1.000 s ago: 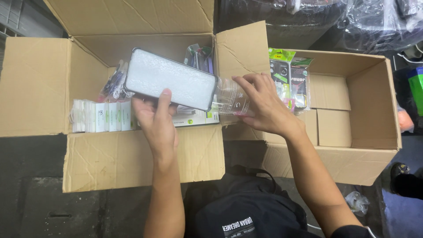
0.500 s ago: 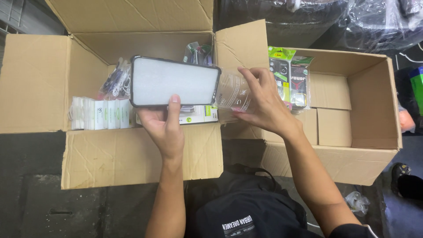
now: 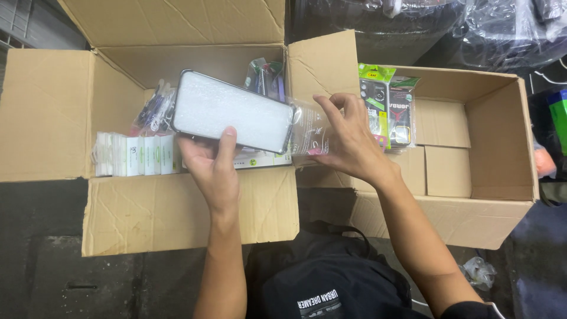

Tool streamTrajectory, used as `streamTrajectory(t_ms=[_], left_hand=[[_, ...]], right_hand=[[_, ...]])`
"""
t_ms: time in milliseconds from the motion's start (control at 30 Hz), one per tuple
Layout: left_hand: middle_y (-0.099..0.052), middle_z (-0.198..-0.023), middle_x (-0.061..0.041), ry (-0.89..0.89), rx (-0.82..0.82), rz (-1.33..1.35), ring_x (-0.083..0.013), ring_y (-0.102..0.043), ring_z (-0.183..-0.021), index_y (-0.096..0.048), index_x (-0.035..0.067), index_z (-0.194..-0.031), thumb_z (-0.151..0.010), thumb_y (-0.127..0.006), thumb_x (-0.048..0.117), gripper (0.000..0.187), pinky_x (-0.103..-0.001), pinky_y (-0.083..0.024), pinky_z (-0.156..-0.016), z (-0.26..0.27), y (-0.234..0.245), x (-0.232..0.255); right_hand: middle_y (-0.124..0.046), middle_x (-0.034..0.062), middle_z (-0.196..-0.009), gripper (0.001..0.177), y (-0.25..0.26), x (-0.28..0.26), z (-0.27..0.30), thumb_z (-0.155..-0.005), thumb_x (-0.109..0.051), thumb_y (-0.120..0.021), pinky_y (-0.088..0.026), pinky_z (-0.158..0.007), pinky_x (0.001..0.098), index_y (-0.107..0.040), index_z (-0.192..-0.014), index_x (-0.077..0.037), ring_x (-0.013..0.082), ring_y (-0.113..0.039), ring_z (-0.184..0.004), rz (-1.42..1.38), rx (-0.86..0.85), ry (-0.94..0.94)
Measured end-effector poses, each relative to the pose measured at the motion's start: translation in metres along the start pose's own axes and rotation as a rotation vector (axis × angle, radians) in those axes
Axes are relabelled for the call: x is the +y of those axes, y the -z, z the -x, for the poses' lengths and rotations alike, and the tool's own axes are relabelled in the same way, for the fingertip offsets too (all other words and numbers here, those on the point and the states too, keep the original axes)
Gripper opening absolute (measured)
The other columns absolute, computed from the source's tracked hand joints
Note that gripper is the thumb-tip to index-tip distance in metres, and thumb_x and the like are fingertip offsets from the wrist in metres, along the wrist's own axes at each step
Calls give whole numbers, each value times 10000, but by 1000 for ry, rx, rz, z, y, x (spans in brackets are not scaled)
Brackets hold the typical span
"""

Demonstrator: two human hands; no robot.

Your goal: The person is packing various items like mobile accessories into a cardboard box.

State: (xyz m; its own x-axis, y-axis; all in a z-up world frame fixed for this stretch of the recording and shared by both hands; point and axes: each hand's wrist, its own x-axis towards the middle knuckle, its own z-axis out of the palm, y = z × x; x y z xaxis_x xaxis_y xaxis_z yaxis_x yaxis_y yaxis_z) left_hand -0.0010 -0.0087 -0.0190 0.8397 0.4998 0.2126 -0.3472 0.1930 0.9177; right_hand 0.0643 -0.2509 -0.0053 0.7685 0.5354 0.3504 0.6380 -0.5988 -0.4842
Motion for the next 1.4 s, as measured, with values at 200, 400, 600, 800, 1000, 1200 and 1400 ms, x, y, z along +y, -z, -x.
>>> streamTrajectory(t_ms=[200,400,600,800,1000,1200,1400], left_hand=[[-608,-1316,-176,9,-21,-2,-188,-619,-1202,-398,-34,-1357,-1019,-663,-45,430,-334,-517,-1063,-3,0,-7],[-593,-1346,-212,-13,44,-20,-219,-612,-1223,-278,-5,-1499,-1026,-660,-80,613,-341,-510,-1064,-2,-5,-19],[-293,-1598,-152,-182,-25,-95,-223,-496,-1388,-127,107,-1588,-961,-619,-154,838,-374,-502,-1136,-12,-30,18],[-568,-1415,-220,-203,-64,-212,-258,-601,-1292,-211,70,-1603,-998,-664,-147,786,-380,-489,-1144,-22,-23,5],[-659,-1164,-154,-162,-21,-373,-191,-654,-1092,-360,20,-1526,-1088,-618,-8,509,-337,-518,-1017,-32,-15,8],[-648,-1203,-152,-258,-32,-504,-207,-651,-1078,-519,-23,-1369,-1031,-704,42,391,-347,-533,-984,-42,-12,17],[-702,-1169,-130,-284,-137,-572,-209,-675,-1055,-629,-29,-1239,-981,-756,87,310,-343,-539,-969,-53,-11,26]], right_hand=[[-457,211,-1274,1076,-1,-7,-5,-619,-366,-978,-395,-1029,503,-427,-1492,-62,393,-453,-1166,-38,-16,30],[-480,221,-1312,1048,-6,-15,-14,-651,-377,-949,-405,-1041,499,-421,-1488,-32,410,-482,-1203,-37,19,26],[-494,220,-1390,1016,-17,-20,-21,-722,-309,-930,-398,-1110,507,-392,-1518,21,419,-481,-1292,-44,95,51],[-511,197,-1366,973,-19,-26,-33,-699,-267,-933,-405,-1101,494,-427,-1486,4,398,-501,-1272,-30,161,17],[-516,192,-1350,968,-18,-32,-41,-671,-250,-940,-406,-1106,495,-447,-1467,-1,394,-505,-1273,-25,223,-7],[-534,198,-1330,968,-19,-28,-48,-658,-223,-937,-406,-1111,502,-454,-1462,15,400,-506,-1251,7,250,-11],[-537,205,-1347,965,-25,-28,-55,-657,-236,-934,-441,-1073,481,-456,-1451,32,402,-538,-1252,-25,222,9]])
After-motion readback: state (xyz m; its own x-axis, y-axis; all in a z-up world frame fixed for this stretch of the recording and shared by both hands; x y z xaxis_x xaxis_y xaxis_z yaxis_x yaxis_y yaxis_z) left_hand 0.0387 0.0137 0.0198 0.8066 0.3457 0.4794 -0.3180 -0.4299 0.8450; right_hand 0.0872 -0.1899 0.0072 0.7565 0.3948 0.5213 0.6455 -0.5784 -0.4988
